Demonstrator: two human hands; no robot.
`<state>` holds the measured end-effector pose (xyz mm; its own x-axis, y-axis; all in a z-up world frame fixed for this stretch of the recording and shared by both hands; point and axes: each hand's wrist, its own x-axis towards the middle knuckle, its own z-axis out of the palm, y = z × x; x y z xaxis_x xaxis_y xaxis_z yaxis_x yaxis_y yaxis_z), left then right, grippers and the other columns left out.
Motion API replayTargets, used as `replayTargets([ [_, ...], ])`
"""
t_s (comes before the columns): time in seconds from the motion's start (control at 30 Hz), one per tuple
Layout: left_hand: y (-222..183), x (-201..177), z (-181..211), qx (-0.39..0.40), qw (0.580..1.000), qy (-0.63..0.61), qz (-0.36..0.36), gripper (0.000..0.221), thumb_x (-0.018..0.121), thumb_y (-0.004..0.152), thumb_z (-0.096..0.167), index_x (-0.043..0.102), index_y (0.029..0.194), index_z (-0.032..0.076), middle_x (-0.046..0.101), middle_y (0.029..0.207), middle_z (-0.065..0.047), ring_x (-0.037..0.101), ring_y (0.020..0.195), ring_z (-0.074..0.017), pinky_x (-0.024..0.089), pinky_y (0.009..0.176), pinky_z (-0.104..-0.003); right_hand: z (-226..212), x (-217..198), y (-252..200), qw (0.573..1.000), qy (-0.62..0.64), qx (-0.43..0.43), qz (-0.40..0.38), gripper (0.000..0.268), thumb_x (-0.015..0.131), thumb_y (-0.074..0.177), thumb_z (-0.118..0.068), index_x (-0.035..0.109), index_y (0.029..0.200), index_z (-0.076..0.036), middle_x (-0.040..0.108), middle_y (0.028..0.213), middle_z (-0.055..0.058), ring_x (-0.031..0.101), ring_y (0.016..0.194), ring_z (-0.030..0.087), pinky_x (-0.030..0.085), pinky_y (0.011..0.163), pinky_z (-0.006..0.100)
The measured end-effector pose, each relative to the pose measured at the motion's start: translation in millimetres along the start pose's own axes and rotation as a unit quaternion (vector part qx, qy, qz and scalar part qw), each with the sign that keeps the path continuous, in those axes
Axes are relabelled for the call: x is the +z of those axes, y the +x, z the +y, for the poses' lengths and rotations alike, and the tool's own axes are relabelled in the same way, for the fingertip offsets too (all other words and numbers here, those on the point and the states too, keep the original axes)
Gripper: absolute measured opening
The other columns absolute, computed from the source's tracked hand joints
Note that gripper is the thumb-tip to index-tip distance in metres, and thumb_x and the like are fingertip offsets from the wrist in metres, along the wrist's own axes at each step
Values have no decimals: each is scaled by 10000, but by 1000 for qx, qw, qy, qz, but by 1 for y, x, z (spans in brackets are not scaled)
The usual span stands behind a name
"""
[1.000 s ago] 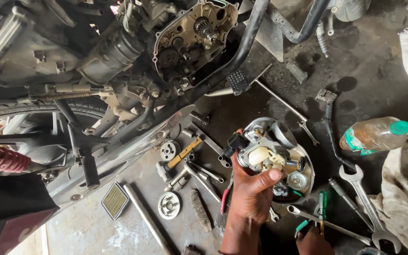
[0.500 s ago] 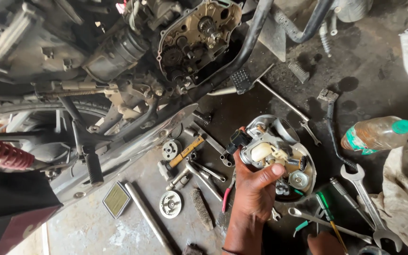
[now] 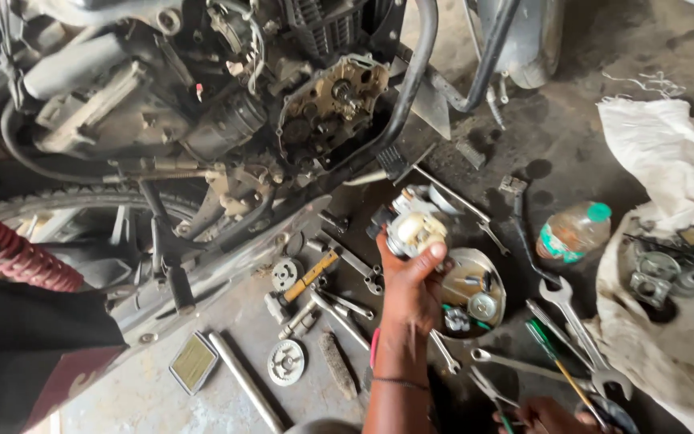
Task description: Cleaning and disassembling a motorcycle carburetor using fuel and various tools.
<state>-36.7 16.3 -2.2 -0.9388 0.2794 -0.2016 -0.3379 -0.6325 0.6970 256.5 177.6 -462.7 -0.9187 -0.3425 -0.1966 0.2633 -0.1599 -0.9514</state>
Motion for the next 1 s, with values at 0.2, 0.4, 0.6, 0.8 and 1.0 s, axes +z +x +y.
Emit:
replayTargets([
  [0.2,-3,-2,7,21,1000,16,-5,907,852,674,-29,362,1412,167,610,1125,-82,628,916,-220,556,717,-354,-243,43,-2,979,71,163,102,237,547,908,-113,677,1105,-135,752,1055,102,598,814,138,467,716,237],
  [0.4,-12,12,16,62,998,12,-23,903,853,634,-100,384,1369,139,594,1223,-57,635,1105,-211,576,944,-388,-394,38,17,946,-19,192,262,265,582,902,-71,608,1165,-55,676,1023,126,516,768,195,450,609,388],
  [0.6,-19,22,9,100,993,33,-57,889,861,645,-130,389,1363,100,587,1250,-81,618,1149,-229,553,1012,-395,-456,55,7,984,-23,-30,172,328,556,862,3,575,1187,-33,622,1268,139,650,928,173,567,640,363],
  [0.8,-32,35,14,78,994,36,-64,882,845,639,-135,382,1348,110,592,1227,-89,644,1109,-225,586,953,-393,-442,61,17,985,0,28,172,392,528,923,-5,561,1310,-61,628,1267,174,547,816,233,556,699,361],
  [1.0,-32,36,12,70,994,43,-72,873,842,658,-130,386,1364,105,597,1216,-92,651,1084,-215,602,919,-387,-475,74,38,981,6,1,193,230,482,886,-46,529,1111,-48,698,1207,131,704,1019,200,546,641,358],
])
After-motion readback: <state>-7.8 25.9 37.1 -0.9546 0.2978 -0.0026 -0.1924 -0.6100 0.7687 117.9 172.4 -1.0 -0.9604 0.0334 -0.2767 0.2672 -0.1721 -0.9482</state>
